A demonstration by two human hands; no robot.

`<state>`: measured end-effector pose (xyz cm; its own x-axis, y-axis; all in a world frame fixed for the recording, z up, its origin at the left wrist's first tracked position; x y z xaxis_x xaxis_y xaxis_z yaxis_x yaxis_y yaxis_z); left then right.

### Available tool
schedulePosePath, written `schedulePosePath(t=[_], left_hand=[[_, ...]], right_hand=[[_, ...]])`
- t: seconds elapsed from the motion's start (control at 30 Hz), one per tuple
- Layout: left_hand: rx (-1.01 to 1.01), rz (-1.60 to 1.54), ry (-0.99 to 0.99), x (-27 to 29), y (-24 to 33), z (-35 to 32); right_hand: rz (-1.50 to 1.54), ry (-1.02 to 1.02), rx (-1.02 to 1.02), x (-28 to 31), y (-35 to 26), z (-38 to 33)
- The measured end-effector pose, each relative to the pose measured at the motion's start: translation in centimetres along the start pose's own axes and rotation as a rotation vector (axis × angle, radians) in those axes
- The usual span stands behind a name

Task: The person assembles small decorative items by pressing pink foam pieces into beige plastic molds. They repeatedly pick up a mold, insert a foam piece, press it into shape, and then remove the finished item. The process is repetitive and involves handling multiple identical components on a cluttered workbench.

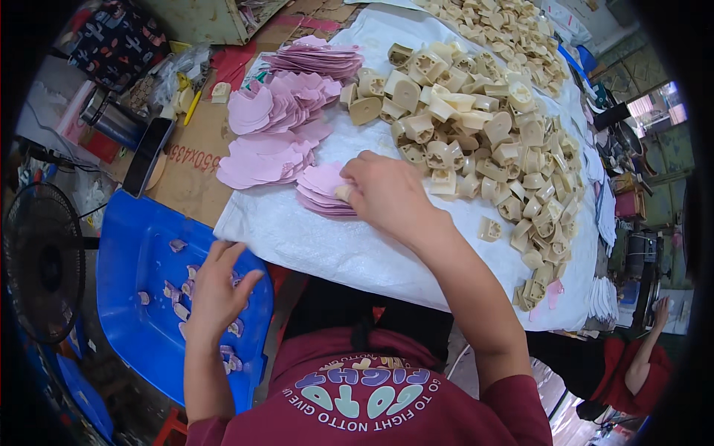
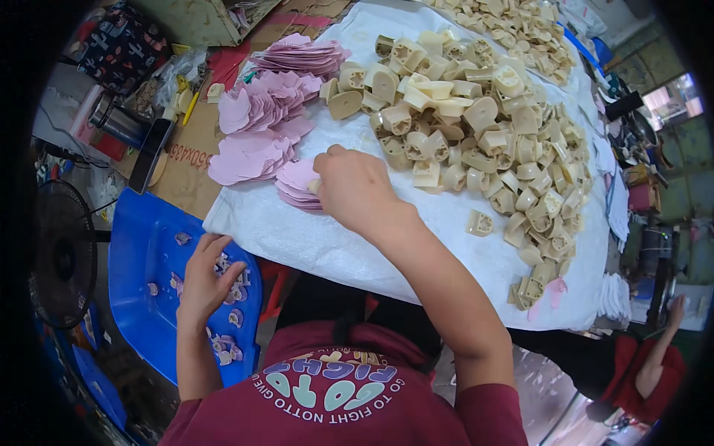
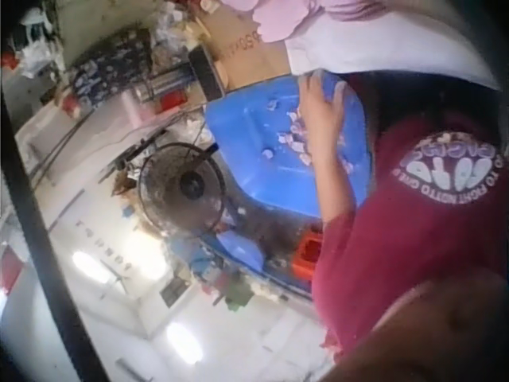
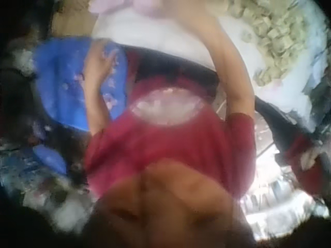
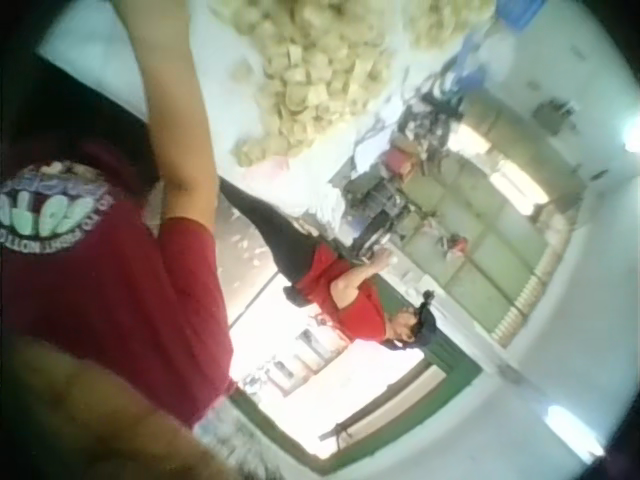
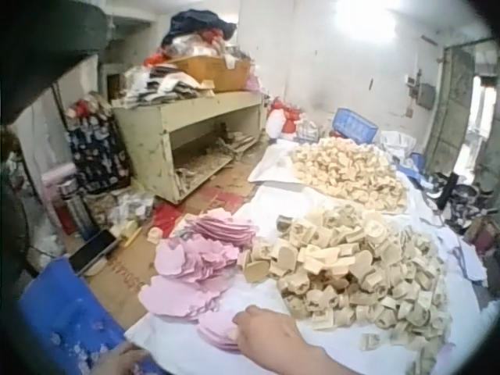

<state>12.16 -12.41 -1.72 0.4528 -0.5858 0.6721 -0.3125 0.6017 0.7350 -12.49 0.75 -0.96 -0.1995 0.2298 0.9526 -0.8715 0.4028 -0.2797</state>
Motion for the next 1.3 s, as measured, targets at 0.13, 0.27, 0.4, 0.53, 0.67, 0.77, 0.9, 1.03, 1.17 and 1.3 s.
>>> schedulePosePath(t=[0.13, 0.27, 0.4, 0.53, 0.67, 0.77, 0.9, 1.03, 1.17, 1.3], left_hand=[[-0.075, -0.257, 0.001, -1.8, 2.8, 2.5], [-0.363, -0.227, 0.098, -4.4, 5.2, 4.8], [-0.431, -0.181, 0.079, -7.9, 3.6, 5.9], [-0.396, -0.209, 0.053, -8.3, 3.0, 5.5], [-0.357, -0.291, 0.096, -8.2, 3.1, 5.3], [-0.403, -0.37, 0.234, -7.6, 5.7, 4.3], [0.227, -1.406, -0.208, -10.4, 9.0, 3.1], [0.38, -1.663, -0.128, -12.0, 9.5, 3.5], [0.165, -1.386, -0.088, -13.4, 11.1, 2.8], [-0.138, -0.978, -0.177, -13.7, 12.7, 2.1]], right_hand=[[-0.128, -0.119, 0.006, -0.4, -1.1, 0.5], [-0.07, -0.06, 0.003, -1.0, -1.2, 0.3], [0.215, 0.052, -0.051, -1.0, 0.1, -0.4], [0.832, 0.261, -0.263, -0.1, 2.6, -2.2], [1.004, 0.528, -0.395, 2.4, 3.0, -4.9], [0.387, 0.615, -0.07, 2.9, 0.5, -6.6], [0.208, 0.59, 0.125, 1.3, -1.4, -8.5], [0.413, 0.594, -0.161, 1.1, -0.7, -11.4], [0.839, 0.461, -0.516, 0.2, 0.9, -13.3], [1.078, 0.332, -0.676, 0.9, 1.5, -13.4]])
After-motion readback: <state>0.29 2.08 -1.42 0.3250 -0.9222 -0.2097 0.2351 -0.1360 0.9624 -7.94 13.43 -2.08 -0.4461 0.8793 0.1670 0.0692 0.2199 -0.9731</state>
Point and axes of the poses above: each hand's wrist, its own z-axis towards the middle knuckle, its own x-axis out of the back of the hand, y = z × x, the point moved 1 cm from there along z, towards the middle knuckle, and after that the axes turned 11 degrees about -z, right-handed, at the moved point
